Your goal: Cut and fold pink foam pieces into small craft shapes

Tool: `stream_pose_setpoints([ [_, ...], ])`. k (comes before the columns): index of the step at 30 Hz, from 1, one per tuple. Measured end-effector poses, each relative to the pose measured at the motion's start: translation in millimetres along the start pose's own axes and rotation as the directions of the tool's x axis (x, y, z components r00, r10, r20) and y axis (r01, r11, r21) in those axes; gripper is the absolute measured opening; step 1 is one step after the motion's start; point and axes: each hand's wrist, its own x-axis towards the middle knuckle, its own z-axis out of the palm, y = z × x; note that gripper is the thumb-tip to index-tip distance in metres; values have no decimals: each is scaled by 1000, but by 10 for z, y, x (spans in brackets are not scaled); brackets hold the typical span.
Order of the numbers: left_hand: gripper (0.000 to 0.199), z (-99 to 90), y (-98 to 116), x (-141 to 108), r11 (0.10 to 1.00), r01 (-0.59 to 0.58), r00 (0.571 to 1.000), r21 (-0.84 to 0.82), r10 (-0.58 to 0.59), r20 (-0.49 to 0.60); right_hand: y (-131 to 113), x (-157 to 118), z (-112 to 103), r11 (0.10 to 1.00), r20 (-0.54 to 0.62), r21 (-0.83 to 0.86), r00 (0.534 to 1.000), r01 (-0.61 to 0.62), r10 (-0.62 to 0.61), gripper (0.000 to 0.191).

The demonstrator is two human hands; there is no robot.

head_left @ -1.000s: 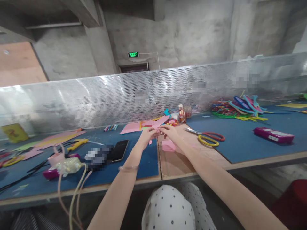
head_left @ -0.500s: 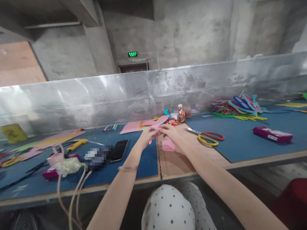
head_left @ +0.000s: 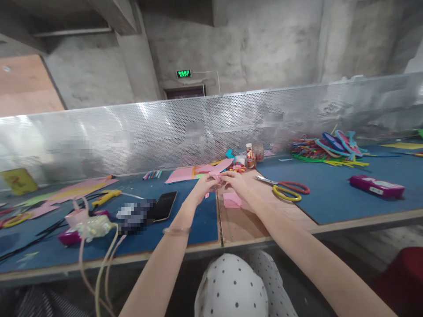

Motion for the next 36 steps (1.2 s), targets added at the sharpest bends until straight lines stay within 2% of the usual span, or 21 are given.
stream_pose_setpoints([
  [4,30,-3,15,17,1000,15,997,-4,-15,-69,21,7,-6,999,8,26,1000,27,-28,17],
  [7,32,-16,9,23,998,-54,987,15,56,-148,8,-2,-3,999,4,35,1000,0,0,17],
  [11,30,-20,6,4,989,-142,981,50,148,-128,-17,-26,9,999,24,46,1000,-21,20,18],
  [16,29,-9,5,-2,983,-179,976,33,181,-123,-49,-68,27,995,30,93,999,-37,35,15],
  [25,29,-15,-8,3,984,-174,975,45,178,-135,-122,-115,26,993,71,115,997,-22,14,14],
  [36,29,-13,-4,0,991,-93,990,-99,81,-116,-82,-92,23,995,76,100,997,-29,21,16],
])
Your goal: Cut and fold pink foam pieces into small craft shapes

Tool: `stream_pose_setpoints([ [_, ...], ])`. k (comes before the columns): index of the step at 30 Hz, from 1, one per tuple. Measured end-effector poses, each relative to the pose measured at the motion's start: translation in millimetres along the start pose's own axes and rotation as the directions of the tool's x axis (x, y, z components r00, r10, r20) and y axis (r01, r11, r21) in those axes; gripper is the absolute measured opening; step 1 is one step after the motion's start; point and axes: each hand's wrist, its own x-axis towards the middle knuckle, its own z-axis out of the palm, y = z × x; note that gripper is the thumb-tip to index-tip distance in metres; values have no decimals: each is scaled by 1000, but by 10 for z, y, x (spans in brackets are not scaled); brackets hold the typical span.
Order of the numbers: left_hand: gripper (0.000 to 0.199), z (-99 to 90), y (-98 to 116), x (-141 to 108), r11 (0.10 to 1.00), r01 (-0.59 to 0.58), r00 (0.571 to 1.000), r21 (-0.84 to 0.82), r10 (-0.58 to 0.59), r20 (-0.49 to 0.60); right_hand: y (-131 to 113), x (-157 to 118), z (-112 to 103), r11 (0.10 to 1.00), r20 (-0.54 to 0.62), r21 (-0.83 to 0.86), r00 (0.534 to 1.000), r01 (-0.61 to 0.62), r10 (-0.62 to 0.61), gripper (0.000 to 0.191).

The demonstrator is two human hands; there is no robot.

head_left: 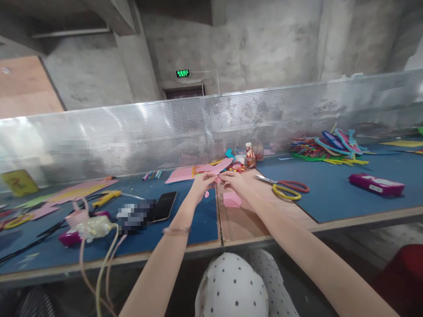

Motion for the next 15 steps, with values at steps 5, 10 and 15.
stream_pose_setpoints([
  [5,28,-3,-5,1,999,-3,1000,-48,4,13,18,15,-12,1000,9,6,1000,0,0,17],
  [10,30,-7,-12,3,999,-4,1000,-54,6,22,10,18,-15,1000,-2,-24,1000,-2,2,17],
  [15,30,1,-2,-6,1000,1,1000,-31,-2,-12,-17,5,-6,997,-19,-75,1000,-3,1,15],
])
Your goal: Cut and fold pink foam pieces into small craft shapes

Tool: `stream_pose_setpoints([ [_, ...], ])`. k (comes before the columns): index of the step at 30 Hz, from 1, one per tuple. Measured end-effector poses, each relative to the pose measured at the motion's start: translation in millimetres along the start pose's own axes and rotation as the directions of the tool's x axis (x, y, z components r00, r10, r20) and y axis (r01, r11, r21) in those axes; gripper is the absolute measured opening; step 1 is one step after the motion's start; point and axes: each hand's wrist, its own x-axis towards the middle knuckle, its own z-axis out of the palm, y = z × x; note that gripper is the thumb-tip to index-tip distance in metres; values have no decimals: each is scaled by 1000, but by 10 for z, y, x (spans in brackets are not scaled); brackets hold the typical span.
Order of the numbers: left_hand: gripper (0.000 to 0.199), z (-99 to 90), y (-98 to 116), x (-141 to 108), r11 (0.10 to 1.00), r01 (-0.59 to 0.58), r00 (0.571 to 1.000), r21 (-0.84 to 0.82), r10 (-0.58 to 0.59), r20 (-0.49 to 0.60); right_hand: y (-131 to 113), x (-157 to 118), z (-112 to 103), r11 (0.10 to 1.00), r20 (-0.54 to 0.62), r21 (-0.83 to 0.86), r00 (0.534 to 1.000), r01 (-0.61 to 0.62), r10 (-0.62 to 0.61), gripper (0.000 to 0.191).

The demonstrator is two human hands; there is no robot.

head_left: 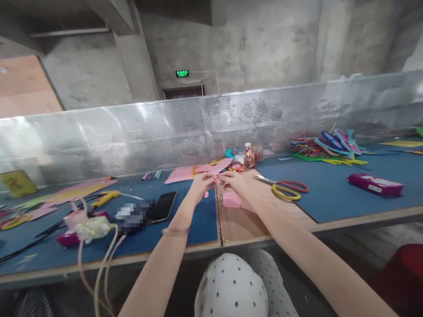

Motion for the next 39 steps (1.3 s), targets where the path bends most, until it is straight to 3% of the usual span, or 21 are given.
stream_pose_setpoints([
  [15,28,-11,10,9,999,24,999,36,-23,-37,-5,7,-13,988,-8,-151,1000,24,-25,9],
  [29,24,-34,-7,11,990,142,989,5,-142,38,-6,5,14,981,-20,-184,998,57,-62,11],
  [39,25,-34,-14,8,997,82,995,-11,-82,49,0,19,10,979,-55,-198,997,49,-61,11],
])
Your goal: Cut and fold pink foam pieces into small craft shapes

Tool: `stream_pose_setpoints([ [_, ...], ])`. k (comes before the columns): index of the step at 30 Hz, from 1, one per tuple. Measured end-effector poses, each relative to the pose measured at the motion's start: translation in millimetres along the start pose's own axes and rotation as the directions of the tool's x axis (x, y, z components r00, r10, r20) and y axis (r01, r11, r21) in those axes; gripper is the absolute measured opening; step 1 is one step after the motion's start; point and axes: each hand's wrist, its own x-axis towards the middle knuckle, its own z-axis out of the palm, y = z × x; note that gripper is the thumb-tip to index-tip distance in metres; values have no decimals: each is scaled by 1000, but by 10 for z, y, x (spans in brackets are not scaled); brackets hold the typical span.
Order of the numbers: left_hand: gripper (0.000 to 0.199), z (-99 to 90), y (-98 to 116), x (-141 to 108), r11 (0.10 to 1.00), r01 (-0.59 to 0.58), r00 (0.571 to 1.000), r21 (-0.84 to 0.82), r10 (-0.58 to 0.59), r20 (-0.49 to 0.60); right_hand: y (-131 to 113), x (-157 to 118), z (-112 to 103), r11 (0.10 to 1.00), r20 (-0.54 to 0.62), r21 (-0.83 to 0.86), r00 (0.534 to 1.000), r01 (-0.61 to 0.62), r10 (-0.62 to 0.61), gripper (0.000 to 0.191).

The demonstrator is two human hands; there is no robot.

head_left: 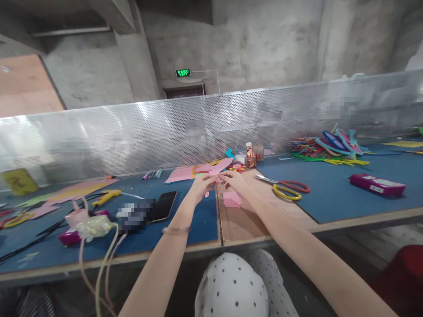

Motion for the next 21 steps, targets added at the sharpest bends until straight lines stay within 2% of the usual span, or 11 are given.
stream_pose_setpoints([
  [14,28,8,-8,4,997,-60,998,48,61,-28,-16,-49,10,1000,-3,11,1000,-15,15,12],
  [21,26,9,-11,8,999,-42,999,32,43,-26,-15,-44,23,1000,-4,-1,1000,-9,9,14],
])
